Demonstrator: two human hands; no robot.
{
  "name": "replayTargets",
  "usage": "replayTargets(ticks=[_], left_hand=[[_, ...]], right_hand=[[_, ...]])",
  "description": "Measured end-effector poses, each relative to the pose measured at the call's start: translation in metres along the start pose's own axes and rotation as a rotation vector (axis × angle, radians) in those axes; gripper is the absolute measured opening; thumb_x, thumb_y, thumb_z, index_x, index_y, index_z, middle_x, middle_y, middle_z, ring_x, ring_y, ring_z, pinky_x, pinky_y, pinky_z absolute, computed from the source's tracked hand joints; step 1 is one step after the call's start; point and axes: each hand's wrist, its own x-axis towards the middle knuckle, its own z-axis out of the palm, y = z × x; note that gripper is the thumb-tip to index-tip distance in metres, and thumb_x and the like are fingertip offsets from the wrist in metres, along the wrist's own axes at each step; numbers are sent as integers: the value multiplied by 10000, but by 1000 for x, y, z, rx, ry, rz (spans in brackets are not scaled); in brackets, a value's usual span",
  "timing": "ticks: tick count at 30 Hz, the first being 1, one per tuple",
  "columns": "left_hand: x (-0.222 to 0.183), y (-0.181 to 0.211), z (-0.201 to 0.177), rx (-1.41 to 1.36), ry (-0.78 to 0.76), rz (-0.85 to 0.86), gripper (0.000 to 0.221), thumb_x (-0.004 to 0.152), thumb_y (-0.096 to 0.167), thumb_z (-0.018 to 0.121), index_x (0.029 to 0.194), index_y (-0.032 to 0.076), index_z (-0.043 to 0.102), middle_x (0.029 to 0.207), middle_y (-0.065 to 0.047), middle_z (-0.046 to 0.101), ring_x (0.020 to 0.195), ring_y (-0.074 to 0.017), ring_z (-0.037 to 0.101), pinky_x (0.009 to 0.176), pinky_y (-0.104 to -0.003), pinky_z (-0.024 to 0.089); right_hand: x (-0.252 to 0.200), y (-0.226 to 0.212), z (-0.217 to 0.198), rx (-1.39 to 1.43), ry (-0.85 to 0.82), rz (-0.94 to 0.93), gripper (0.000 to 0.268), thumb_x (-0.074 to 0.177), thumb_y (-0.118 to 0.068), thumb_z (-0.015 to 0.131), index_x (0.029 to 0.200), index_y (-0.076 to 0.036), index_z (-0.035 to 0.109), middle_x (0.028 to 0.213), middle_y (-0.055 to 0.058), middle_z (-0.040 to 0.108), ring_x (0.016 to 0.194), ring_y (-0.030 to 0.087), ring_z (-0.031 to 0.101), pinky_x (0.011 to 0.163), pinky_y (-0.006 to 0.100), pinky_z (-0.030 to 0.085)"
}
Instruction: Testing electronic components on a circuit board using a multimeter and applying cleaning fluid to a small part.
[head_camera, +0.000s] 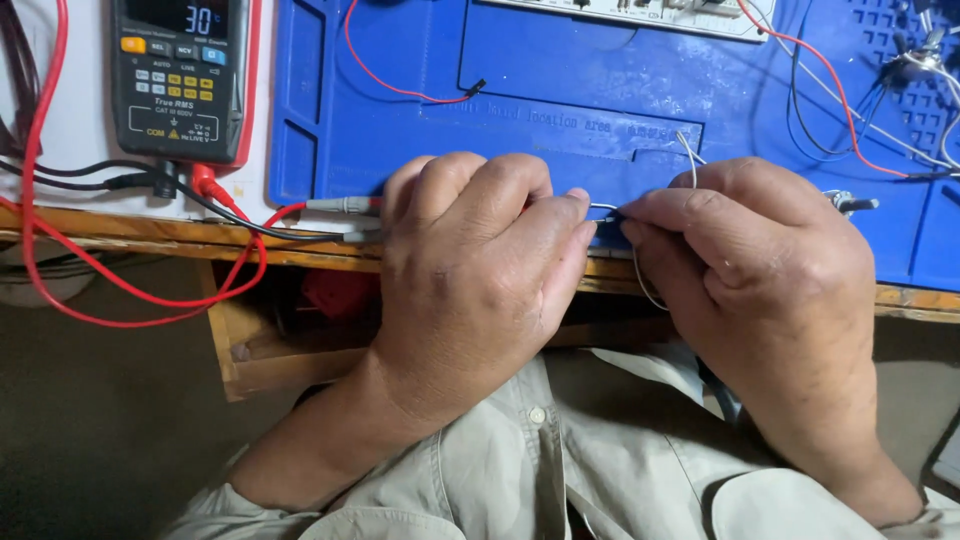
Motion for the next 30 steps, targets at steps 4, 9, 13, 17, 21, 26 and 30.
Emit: replayTargets(ticks=[4,9,13,17,21,26,30], left_hand=[[1,-1,0,-10,-2,13,305,1178,108,864,920,134,703,1031,-9,662,932,-315,554,899,-523,444],[-1,-2,-1,38,-43,24,156,1119,169,963,1185,185,822,1079,6,658,981,-298,566,936,-503,467],[-1,-1,3,31,6,22,203,1122,89,926,1044,214,787,1017,11,604,935,-286,524,900,-491,445],[-1,1,7,98,17,-1,255,1090,240,1040,1018,288,800,1027,29,606,945,-289,527,890,-497,468],[0,4,10,111,57,-15,355,1072,118,950,877,242,679,980,30,577,914,-284,516,876,-488,466],[0,4,11,102,72,-9,375,1065,103,943,857,224,656,972,34,599,916,-289,510,850,-487,449],[0,3,10,66,88,9,345,1081,75,912,869,207,675,976,31,616,910,-290,510,863,-488,441]], right_hand=[[-1,7,5,-31,-1,1,159,1149,50,940,1223,-76,879,1171,124,777,1028,321,727,922,446,578],[4,2,4,17,-11,8,121,1154,61,899,1179,-52,863,1162,135,786,1028,314,736,933,444,581],[2,4,6,3,-2,21,154,1137,61,920,1193,-72,867,1183,121,790,1047,311,739,933,442,587],[2,4,6,22,11,4,137,1151,77,912,1209,-43,878,1196,153,790,1067,321,749,954,445,589],[2,4,8,29,23,-1,159,1145,111,906,1185,-39,875,1158,139,780,1030,308,736,923,433,581],[-1,10,12,22,51,-26,140,1163,81,939,1257,-17,902,1179,173,783,1071,337,763,927,445,592],[1,6,8,56,43,-13,125,1180,57,931,1277,-2,879,1212,175,796,1111,330,770,977,434,606]])
